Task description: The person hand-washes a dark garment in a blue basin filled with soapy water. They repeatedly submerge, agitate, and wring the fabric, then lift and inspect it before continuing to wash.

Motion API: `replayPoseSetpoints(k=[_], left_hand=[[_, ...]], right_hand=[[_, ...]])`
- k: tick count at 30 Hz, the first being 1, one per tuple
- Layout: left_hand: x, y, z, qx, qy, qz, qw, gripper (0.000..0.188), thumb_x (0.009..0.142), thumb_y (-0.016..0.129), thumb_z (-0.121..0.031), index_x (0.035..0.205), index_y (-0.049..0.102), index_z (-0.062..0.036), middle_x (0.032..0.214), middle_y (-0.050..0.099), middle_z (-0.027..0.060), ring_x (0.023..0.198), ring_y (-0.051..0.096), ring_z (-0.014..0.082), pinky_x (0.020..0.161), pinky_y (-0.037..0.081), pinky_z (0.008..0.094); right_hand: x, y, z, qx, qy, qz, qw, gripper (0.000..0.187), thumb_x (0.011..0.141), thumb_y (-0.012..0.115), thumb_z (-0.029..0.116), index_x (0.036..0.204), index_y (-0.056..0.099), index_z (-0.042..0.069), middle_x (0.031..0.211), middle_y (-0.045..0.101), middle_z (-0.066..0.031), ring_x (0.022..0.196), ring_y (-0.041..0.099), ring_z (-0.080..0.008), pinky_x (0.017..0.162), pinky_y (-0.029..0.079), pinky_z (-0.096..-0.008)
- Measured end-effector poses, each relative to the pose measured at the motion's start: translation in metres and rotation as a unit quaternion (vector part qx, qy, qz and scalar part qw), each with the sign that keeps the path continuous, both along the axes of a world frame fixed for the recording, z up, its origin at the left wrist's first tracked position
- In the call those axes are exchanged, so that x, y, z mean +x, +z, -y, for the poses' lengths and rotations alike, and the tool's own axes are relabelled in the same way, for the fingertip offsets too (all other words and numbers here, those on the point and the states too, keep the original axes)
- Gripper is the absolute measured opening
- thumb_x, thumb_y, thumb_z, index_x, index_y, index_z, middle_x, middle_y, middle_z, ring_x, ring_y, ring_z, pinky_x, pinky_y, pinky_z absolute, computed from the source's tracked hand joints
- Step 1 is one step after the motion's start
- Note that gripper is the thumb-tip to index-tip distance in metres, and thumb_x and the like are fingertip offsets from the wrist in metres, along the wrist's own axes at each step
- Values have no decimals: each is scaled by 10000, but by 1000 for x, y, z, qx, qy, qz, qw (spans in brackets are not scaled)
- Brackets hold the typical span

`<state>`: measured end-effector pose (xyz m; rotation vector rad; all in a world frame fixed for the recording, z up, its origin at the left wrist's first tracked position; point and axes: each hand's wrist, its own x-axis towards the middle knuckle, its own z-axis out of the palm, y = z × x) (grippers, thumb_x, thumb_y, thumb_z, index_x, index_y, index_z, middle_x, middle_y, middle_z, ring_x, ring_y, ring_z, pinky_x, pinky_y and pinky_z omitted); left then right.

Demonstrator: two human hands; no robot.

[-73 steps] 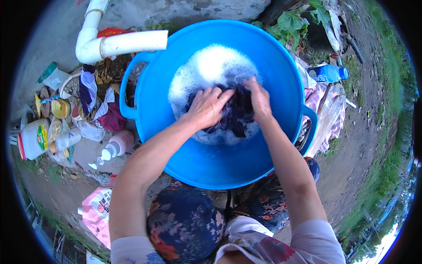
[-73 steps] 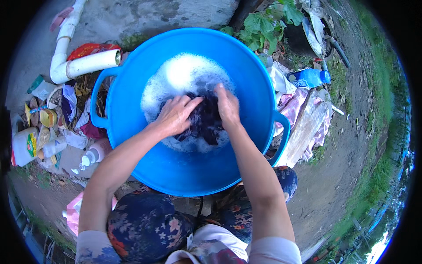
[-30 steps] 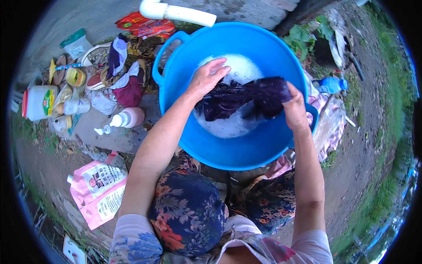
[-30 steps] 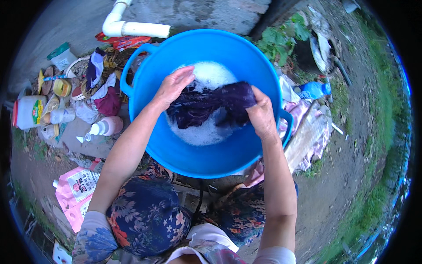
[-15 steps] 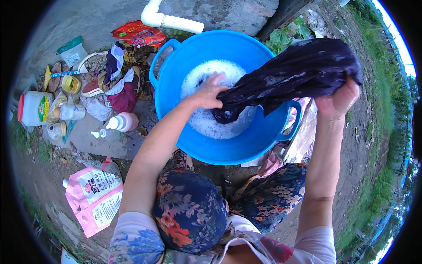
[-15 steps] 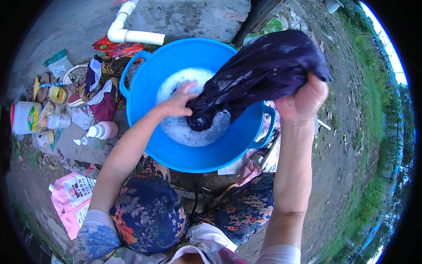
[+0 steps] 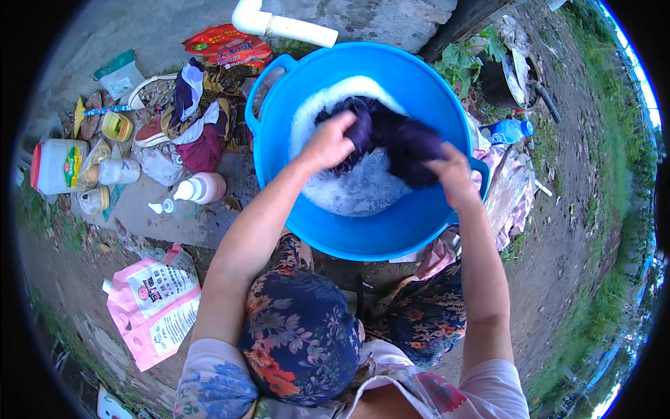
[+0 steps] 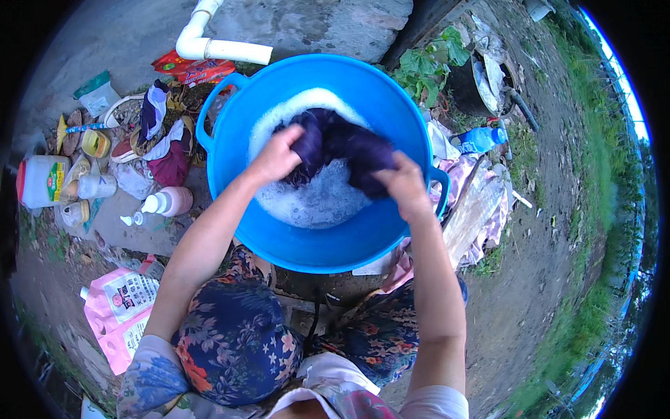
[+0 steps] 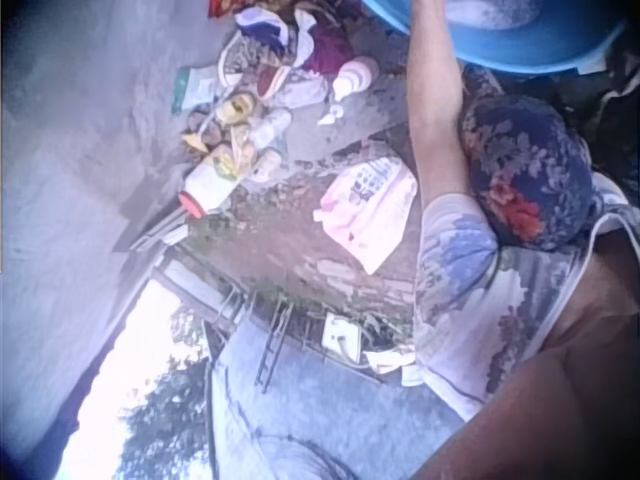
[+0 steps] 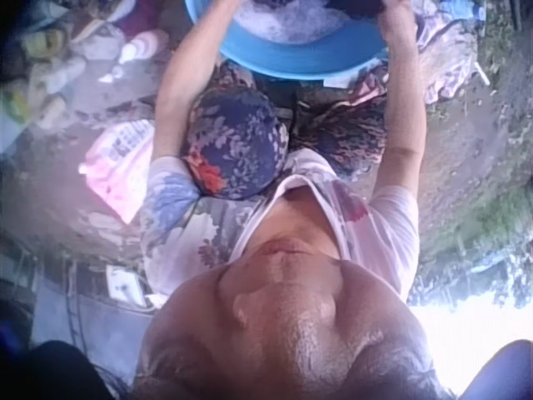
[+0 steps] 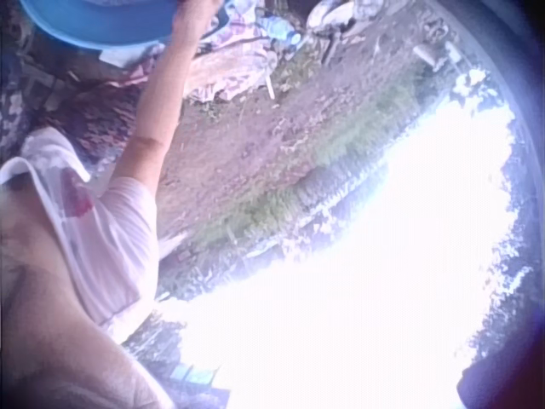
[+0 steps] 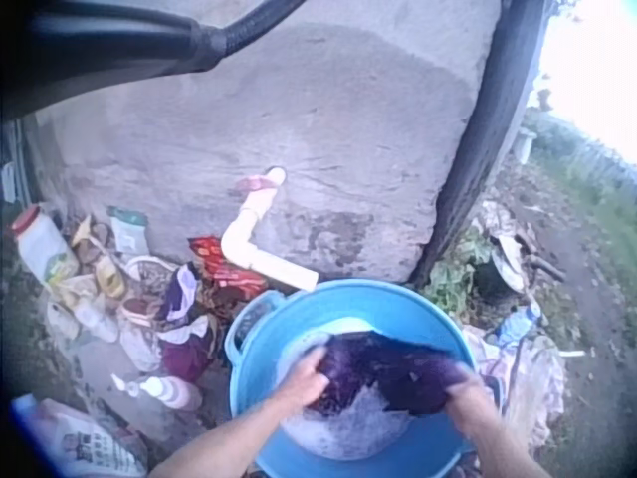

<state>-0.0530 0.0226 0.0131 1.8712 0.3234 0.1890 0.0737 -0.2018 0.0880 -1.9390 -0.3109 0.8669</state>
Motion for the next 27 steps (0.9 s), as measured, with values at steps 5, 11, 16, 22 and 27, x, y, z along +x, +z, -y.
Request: replayPoseSetpoints(k=[5, 11, 16, 22, 27], left_hand=[[-26, -9, 17, 301, -177, -107, 931, 732, 739, 700, -188, 1378, 362, -74, 1407, 344, 199, 1319, 314, 360, 1062, 303, 439], [-77, 59, -13, 385, -197, 22, 902, 466, 749, 710, -207, 1182, 577, -97, 1330, 473, 123, 1235, 456, 276, 1060, 302, 473], [-100, 53, -25, 381, -215, -30, 899, 304, 830, 622, -319, 1025, 622, -87, 1326, 451, 130, 1243, 436, 268, 936, 435, 376], [-122, 37, -12, 318, -191, -36, 928, 166, 783, 595, -182, 917, 594, -85, 1264, 499, 114, 1193, 471, 277, 889, 469, 397], [-168, 112, 23, 257, 130, -124, 950, 251, 756, 581, -95, 1005, 610, -77, 1204, 555, 132, 1117, 534, 310, 935, 453, 409]], right_hand=[[-25, 22, 14, -182, 295, 358, 867, 599, 702, 719, 161, 1253, 510, 57, 1250, 527, -192, 1176, 470, -367, 1006, 368, -421], [-13, 53, 32, -112, 514, 419, 740, 423, 686, 712, 284, 1058, 631, 100, 1036, 598, -107, 1079, 526, -284, 1040, 261, -569], [-12, 35, 46, -44, 570, 418, 706, 370, 800, 573, 418, 1003, 625, 113, 912, 597, -66, 896, 572, -246, 938, 363, -515], [-21, 27, 62, -58, 544, 349, 761, 205, 739, 630, 187, 914, 591, 88, 935, 605, -87, 888, 563, -275, 795, 420, -437], [-3, 97, 86, -29, 463, 347, 815, 164, 757, 594, 82, 916, 582, 43, 950, 604, -133, 911, 552, -326, 789, 426, -451]])
